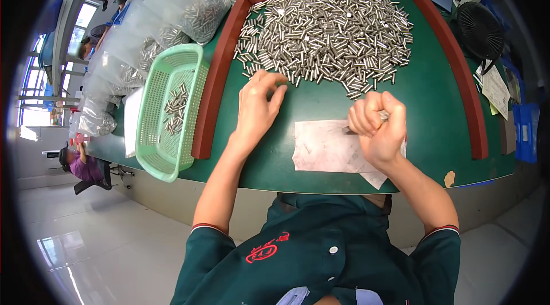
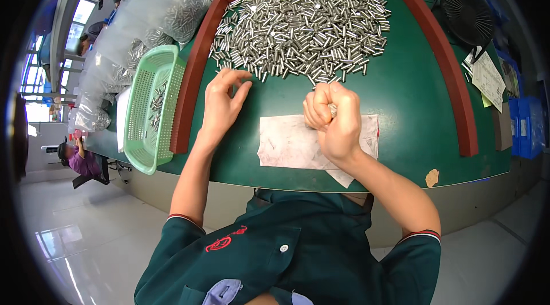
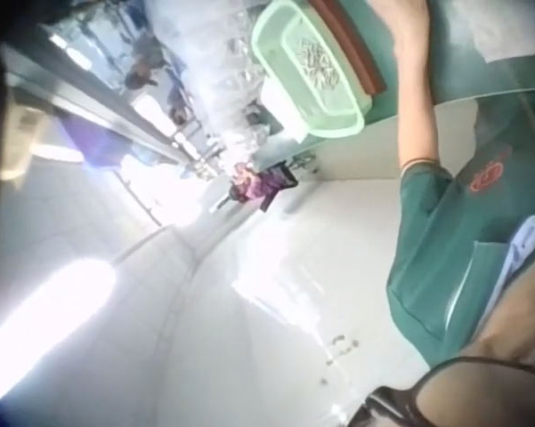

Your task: Inspecting and cleaning small metal pins using a pick tool on an industrial workbench.

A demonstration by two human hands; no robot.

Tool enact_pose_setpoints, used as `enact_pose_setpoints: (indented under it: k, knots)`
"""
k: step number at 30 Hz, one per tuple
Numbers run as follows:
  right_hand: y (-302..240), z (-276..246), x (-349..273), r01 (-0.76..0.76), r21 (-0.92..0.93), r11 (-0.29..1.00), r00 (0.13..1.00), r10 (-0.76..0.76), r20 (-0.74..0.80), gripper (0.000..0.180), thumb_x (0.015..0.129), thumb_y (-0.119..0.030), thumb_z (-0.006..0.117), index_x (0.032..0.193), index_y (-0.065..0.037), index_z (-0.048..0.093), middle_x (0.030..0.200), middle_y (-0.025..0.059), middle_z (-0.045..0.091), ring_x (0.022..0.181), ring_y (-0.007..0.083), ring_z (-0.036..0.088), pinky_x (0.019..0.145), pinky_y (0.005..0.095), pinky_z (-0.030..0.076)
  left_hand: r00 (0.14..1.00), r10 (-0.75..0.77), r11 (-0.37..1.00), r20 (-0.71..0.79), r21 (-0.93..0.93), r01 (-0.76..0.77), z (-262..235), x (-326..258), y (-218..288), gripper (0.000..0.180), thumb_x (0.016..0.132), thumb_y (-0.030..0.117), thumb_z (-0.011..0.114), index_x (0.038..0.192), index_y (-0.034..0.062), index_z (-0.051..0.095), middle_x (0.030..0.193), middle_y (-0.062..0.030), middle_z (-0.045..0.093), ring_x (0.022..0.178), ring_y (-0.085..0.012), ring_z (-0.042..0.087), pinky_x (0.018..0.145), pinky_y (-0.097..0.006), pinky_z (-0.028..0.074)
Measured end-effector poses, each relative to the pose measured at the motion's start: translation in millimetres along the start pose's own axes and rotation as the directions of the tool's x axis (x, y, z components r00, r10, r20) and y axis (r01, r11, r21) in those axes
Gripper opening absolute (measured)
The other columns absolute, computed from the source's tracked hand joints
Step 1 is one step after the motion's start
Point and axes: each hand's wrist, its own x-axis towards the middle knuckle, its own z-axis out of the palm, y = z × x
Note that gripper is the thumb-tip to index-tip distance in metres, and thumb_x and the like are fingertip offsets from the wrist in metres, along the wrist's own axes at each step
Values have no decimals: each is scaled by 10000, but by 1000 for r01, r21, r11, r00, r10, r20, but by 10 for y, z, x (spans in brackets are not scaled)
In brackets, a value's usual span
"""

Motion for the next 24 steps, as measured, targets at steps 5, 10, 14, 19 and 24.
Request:
enact_pose_setpoints:
  k: [5, 10, 14, 19, 24]
  knots:
    - [-235, 157, 64, 172, -162, 972, 983, -160, 86, 385, 848, -231, 294, 497, -77, 268, 437, -14, 233, 420, 83, 184, 417, 252, 167, 978, 204, 979, -33, 7, -204, 110, 79, -229, 80, 689, 11, 631, 758, 22, 591, 698, -92, 535, 582, -255, 551, 519, -324, 442]
    - [-297, 114, 259, 611, -481, 629, 792, -476, 382, 319, 779, -143, 314, 483, -26, 286, 439, 29, 288, 412, 103, 245, 391, 272, 183, 987, 155, 986, -49, -59, -158, 190, 70, -186, 123, 683, 54, 666, 769, 11, 589, 706, -93, 542, 570, -223, 554, 514, -316, 443]
    - [-135, -64, 338, 760, -486, 432, 645, -592, 483, 273, 734, -127, 353, 483, -28, 310, 428, 33, 288, 360, 131, 264, 351, 287, 185, 996, 89, 995, 8, -36, -89, 227, 45, -147, 125, 695, 64, 660, 751, 2, 567, 696, -101, 535, 562, -228, 546, 509, -321, 438]
    - [-80, -151, 285, 812, -513, 278, 570, -564, 597, 267, 711, -143, 374, 476, -38, 304, 423, 38, 276, 349, 145, 265, 337, 284, 193, 997, 65, 997, 49, -35, -64, 168, -54, -102, 128, 692, 74, 662, 739, 6, 564, 658, -98, 514, 552, -227, 523, 503, -329, 415]
    - [-108, -153, 251, 797, -535, 280, 586, -574, 573, 266, 712, -136, 376, 477, -33, 303, 426, 38, 279, 350, 144, 271, 335, 285, 200, 997, 65, 998, 51, -13, -65, 219, -49, -55, 155, 677, 75, 670, 773, 10, 568, 621, -79, 477, 519, -198, 464, 486, -310, 386]
